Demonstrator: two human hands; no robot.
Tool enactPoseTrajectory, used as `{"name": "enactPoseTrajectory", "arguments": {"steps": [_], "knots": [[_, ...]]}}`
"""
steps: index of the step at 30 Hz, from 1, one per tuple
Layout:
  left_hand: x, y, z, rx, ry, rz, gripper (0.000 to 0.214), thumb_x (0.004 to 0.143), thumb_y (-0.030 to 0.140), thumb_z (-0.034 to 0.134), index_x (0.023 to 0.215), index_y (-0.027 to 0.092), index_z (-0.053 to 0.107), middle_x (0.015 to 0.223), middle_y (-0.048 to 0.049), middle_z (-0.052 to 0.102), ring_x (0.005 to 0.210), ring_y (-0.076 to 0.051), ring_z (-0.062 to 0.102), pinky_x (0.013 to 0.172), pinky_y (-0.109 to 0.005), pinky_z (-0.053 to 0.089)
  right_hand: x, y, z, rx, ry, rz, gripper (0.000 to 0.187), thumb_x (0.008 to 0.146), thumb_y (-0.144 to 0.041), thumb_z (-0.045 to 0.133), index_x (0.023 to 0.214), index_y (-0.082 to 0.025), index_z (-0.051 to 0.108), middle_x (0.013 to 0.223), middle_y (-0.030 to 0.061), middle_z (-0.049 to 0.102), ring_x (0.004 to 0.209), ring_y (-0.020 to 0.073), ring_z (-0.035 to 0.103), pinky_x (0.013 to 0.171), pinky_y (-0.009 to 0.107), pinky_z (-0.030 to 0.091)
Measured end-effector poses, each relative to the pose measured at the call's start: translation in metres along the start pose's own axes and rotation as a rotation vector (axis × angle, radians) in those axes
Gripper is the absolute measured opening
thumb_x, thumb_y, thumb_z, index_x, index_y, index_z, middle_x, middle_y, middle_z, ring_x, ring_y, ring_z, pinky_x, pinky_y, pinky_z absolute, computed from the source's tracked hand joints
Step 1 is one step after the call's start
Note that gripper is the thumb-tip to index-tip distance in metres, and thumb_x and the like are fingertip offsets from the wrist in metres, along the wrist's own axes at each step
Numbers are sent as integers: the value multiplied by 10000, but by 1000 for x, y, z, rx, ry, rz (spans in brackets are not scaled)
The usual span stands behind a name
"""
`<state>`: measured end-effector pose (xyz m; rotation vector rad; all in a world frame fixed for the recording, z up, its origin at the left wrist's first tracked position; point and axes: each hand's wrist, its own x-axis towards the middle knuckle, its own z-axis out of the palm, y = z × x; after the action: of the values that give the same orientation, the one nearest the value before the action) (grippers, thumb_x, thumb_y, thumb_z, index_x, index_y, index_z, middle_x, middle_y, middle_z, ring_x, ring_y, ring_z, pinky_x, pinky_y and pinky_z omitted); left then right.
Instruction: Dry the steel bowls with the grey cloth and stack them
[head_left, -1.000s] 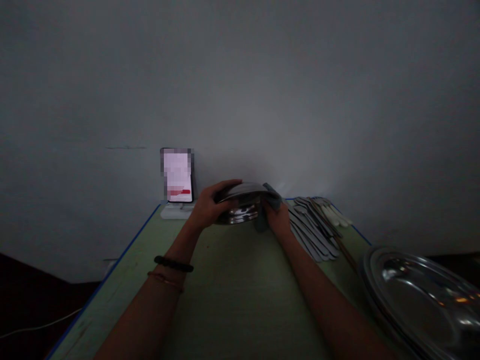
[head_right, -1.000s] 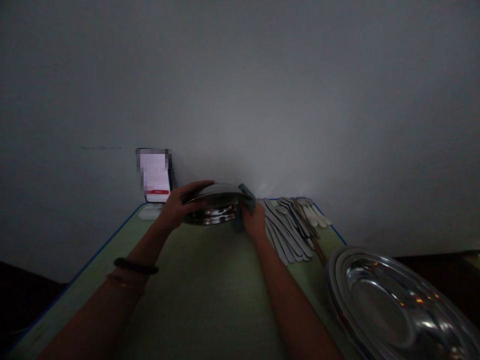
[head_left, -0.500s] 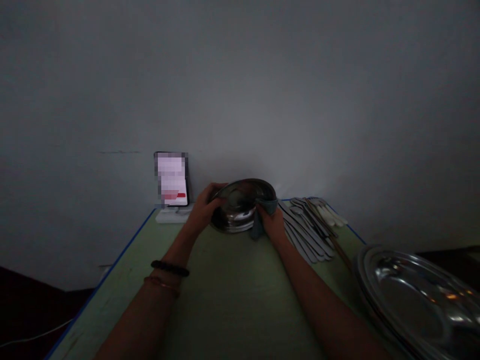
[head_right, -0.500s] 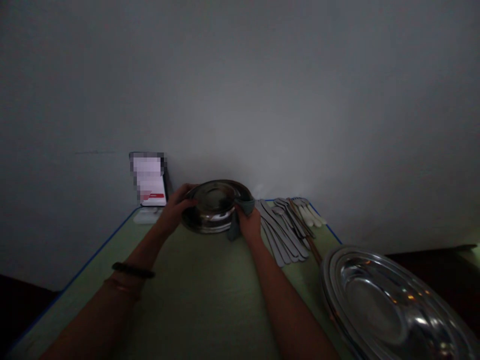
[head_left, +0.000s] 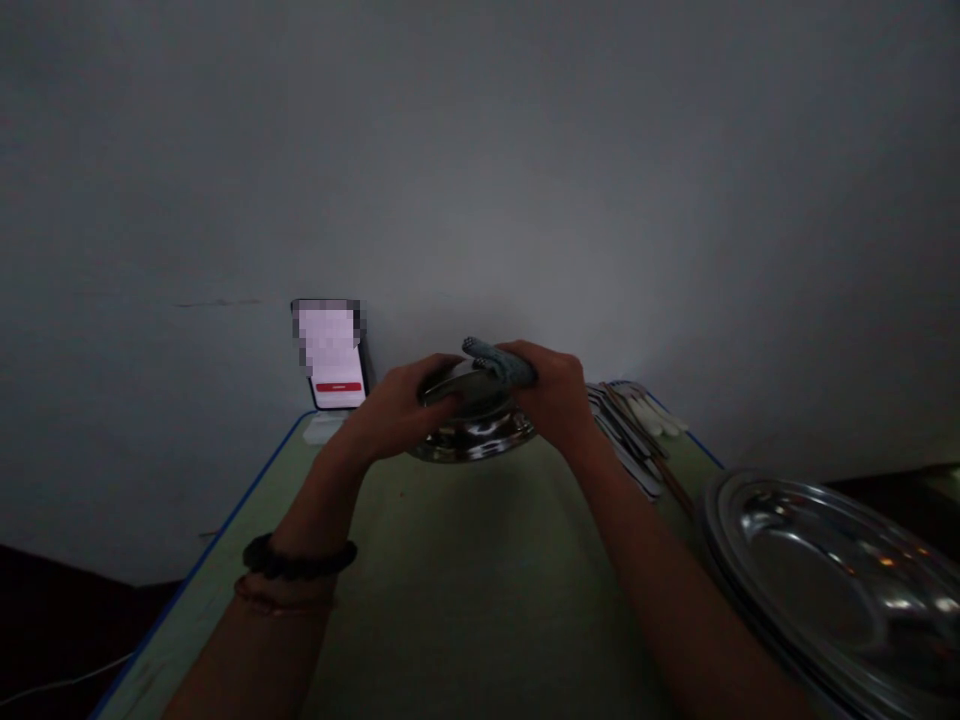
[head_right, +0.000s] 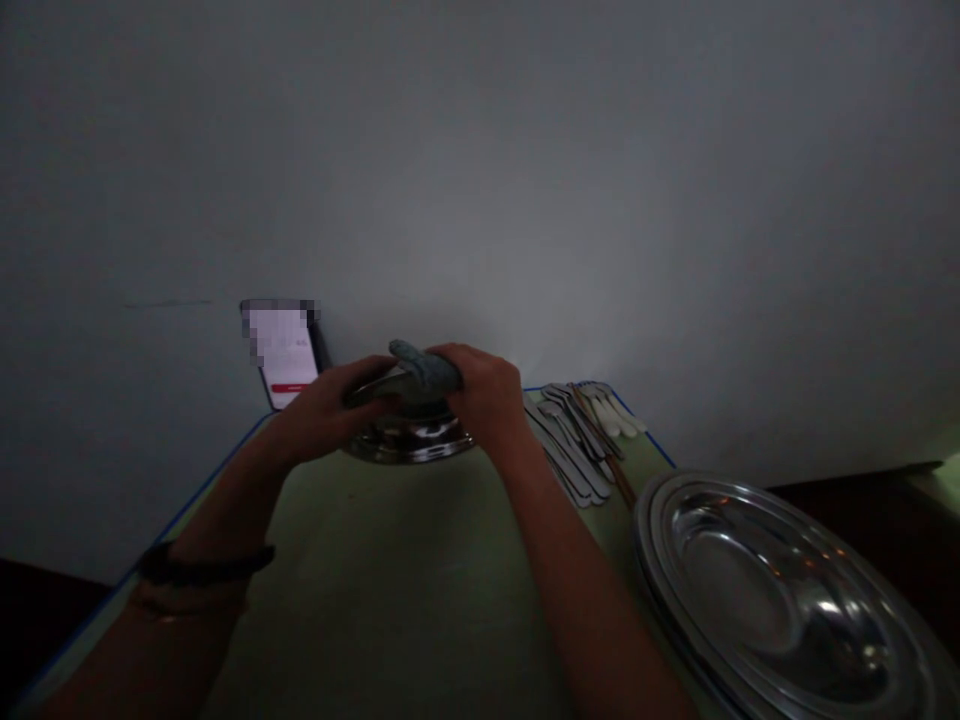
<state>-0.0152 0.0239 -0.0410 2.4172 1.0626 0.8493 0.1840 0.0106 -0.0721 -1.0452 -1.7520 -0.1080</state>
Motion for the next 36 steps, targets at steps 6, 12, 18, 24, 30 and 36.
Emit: {"name": "enactPoseTrajectory", "arguments": {"steps": [6,12,18,24,30,36], "knots": [[0,3,-2,-41,-33,-10,465,761,328,566,1162,99,616,1052,-133,700,926,-258,645,819,-409,503,3,-6,-6,-85,-60,-96,426,687,11,546,1015,-214,699,965,19,767,883,196,712,772,297,537],[1,2,0,-114,-50,-31,349,727,312,563,1016,146,668,962,-85,720,878,-250,641,775,-384,505,5,-18,-5,-133,-115,-158,378,731,5,527,994,-206,699,969,40,761,900,203,707,807,313,529],[5,-15,14,-126,69,-58,432,736,277,493,1086,123,693,1043,-109,731,935,-263,651,854,-416,485,-4,-4,11,-77,1,-28,369,708,-17,521,970,-219,684,930,25,758,866,185,700,751,272,507],[2,-27,15,-131,185,-127,463,730,352,482,1048,126,730,997,-79,754,936,-270,660,874,-393,486,-20,21,31,156,158,296,216,717,-184,583,893,-194,707,743,19,740,697,193,668,657,277,491],[3,-27,19,-103,271,-152,407,701,310,487,962,150,754,885,-45,757,856,-261,662,833,-371,496,-52,49,58,342,150,561,261,769,-426,582,744,-192,694,717,41,725,787,242,660,724,351,519],[2,-38,41,-157,439,-180,354,712,313,444,869,163,724,802,-35,729,887,-270,653,833,-371,509,-65,62,68,392,86,679,306,738,-484,620,671,-197,704,655,31,717,756,249,681,678,339,523]]}}
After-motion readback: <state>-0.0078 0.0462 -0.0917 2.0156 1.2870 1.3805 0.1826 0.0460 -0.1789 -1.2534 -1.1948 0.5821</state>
